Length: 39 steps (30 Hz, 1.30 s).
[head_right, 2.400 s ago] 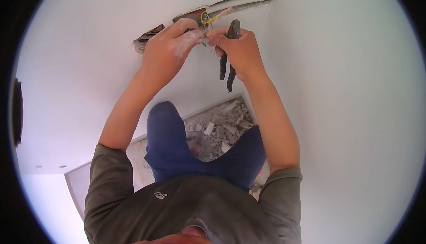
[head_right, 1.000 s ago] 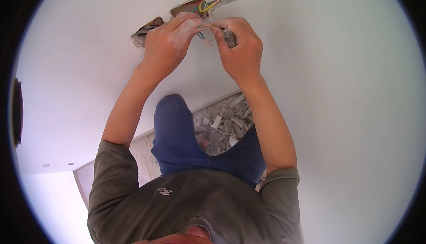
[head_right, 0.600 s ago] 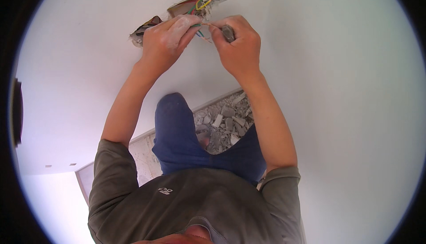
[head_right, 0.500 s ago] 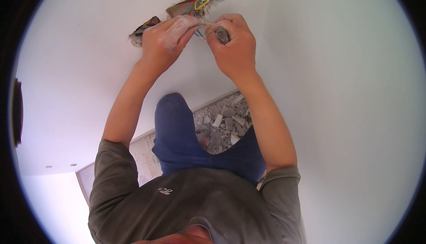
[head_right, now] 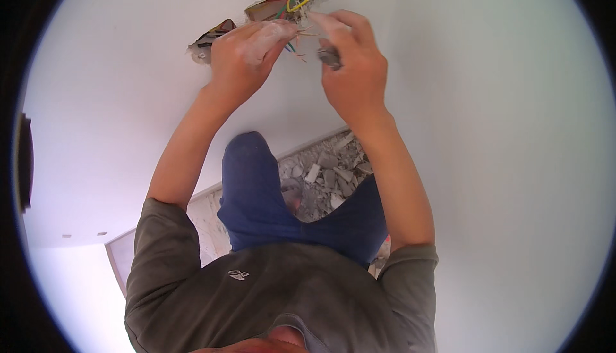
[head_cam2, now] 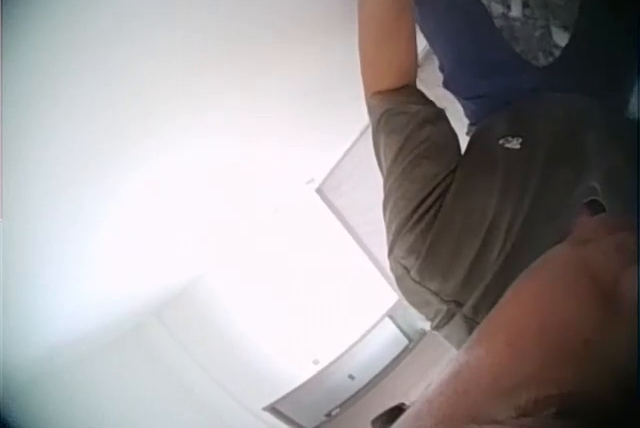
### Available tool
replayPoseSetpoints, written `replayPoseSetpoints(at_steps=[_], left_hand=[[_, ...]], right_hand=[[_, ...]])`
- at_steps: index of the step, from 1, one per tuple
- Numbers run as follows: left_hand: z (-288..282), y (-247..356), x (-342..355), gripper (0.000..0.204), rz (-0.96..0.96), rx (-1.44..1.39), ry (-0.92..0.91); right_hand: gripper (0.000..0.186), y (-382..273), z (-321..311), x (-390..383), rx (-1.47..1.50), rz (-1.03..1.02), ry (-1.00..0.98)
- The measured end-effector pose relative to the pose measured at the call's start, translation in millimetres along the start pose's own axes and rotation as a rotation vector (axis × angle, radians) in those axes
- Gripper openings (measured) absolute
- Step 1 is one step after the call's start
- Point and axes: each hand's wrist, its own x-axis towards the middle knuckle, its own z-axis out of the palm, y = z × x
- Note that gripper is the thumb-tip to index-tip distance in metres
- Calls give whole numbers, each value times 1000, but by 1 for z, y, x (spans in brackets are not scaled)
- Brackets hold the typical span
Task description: Connecting and organizing electrical wires inside a wall-mounted junction box using pliers.
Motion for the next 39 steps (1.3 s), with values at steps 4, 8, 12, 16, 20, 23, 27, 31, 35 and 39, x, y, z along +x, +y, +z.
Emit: replayPoseSetpoints(at_steps=[4, 8, 12, 16, 20, 23, 27, 31, 35, 39], left_hand=[[3, -1, 0, 17, 60, -10, 109], [6, -2, -1, 19, 33, -45, 71], [9, -6, -4, 19, 38, -62, 102], [3, -8, -5, 21, -46, -95, 60], [3, -13, -6, 21, 16, -64, -5], [2, -12, -8, 20, 21, -53, -3], [5, -12, -12, 18, 30, -54, 15], [7, -12, -8, 15, 135, -14, 68], [4, -12, -11, 13, 111, -7, 40], [2, -8, -8, 14, 95, 6, 31]], right_hand=[[34, 15, 21, 0, -184, -242, 4], [22, 23, 22, 5, -326, -428, 70], [12, 24, 17, 9, -381, -506, 5], [12, 17, 13, 9, -372, -436, -126], [11, 13, 14, 7, -255, -151, -198], [12, -2, 10, 18, -124, 188, -306], [20, -4, 6, 30, 349, 813, -409], [21, 11, 1, 41, 704, 1100, -469], [17, -11, -5, 34, 388, 872, -423], [18, 6, -1, 15, -163, -228, -92]])
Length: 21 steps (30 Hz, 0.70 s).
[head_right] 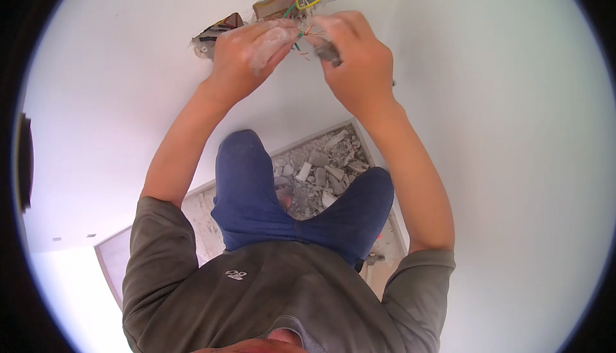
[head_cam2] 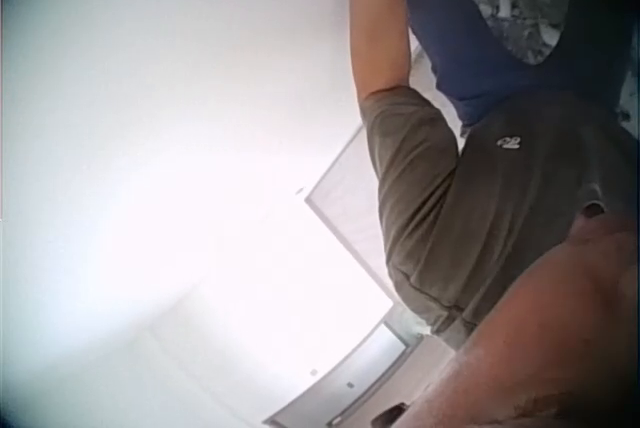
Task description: Connecting and organizing electrical wires inside a wall-mounted junction box using pliers.
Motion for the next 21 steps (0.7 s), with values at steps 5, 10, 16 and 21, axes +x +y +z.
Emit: replayPoseSetpoints(at_steps=[5, 10, 16, 21], left_hand=[[0, -2, 0, 17, 13, -21, 27], [1, 0, -1, 17, 1, -24, 25], [1, 0, -3, 18, -7, -26, 30], [-2, -3, -2, 17, -27, -59, 9]], right_hand=[[24, 10, 10, -4, -213, -212, 2], [20, 8, 5, -4, -294, -231, -88], [16, -18, -15, 28, 515, 1011, -525], [19, -15, -25, 27, 516, 1027, -593]])
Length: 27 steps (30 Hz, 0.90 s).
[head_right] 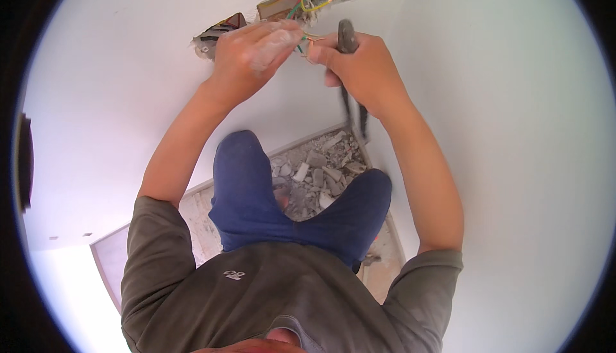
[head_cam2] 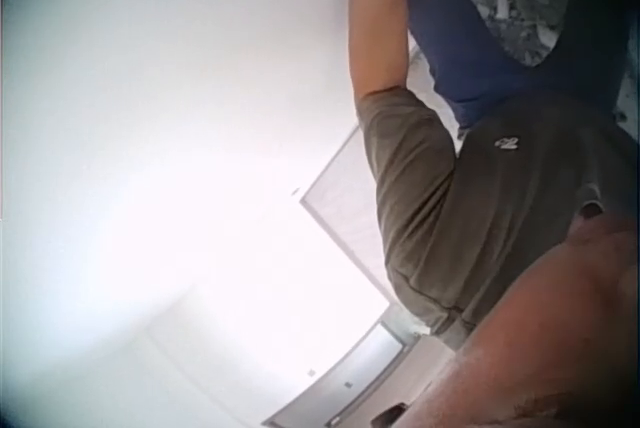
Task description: Connecting and organizing electrical wires inside a wall-mounted junction box using pliers.
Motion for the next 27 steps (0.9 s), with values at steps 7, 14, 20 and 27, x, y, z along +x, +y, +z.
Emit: replayPoseSetpoints(at_steps=[7, 14, 20, 27], left_hand=[[0, -1, 1, 16, 25, 3, 1], [2, 2, -1, 21, -69, -53, 22], [6, 3, -4, 19, -82, -31, 43], [3, 0, -3, 20, -43, -15, 16]], right_hand=[[29, 36, 7, 20, -769, -1032, 394], [15, 31, 13, 20, -828, -1013, 425], [20, 13, 12, 21, 343, 50, 31], [27, 9, 6, 7, 120, -106, 119]])
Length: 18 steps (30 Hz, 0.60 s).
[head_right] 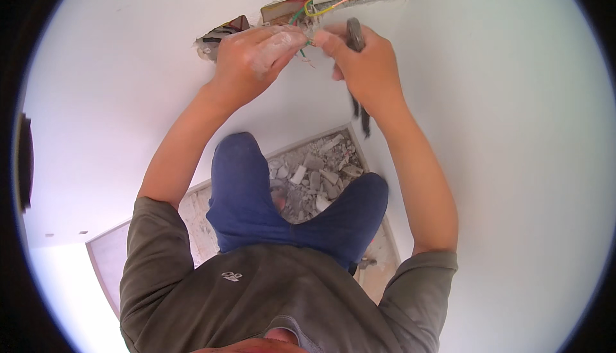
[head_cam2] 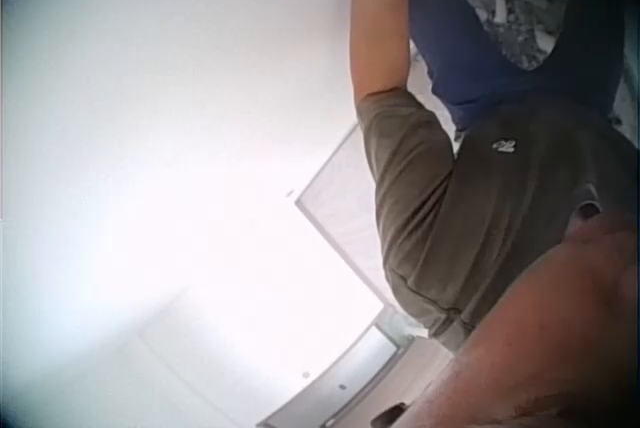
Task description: Connecting and organizing electrical wires inside a wall-mounted junction box using pliers.
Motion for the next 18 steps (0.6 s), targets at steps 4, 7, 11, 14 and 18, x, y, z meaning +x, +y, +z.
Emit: replayPoseSetpoints(at_steps=[4, 7, 11, 14, 18], left_hand=[[1, 4, 2, 19, -17, 7, -21], [-1, 4, 5, 18, -16, 5, -31], [0, 3, 8, 19, 54, 4, 4], [4, 6, 7, 22, 25, 25, 31], [4, 8, 4, 23, 2, 35, 21]], right_hand=[[24, 29, 1, 1, -597, -954, 329], [27, 37, 2, 12, -819, -1199, 383], [25, 34, 0, 14, -923, -1265, 413], [18, 36, 2, 13, -831, -1151, 382], [14, -2, 9, 0, -438, -341, 109]])
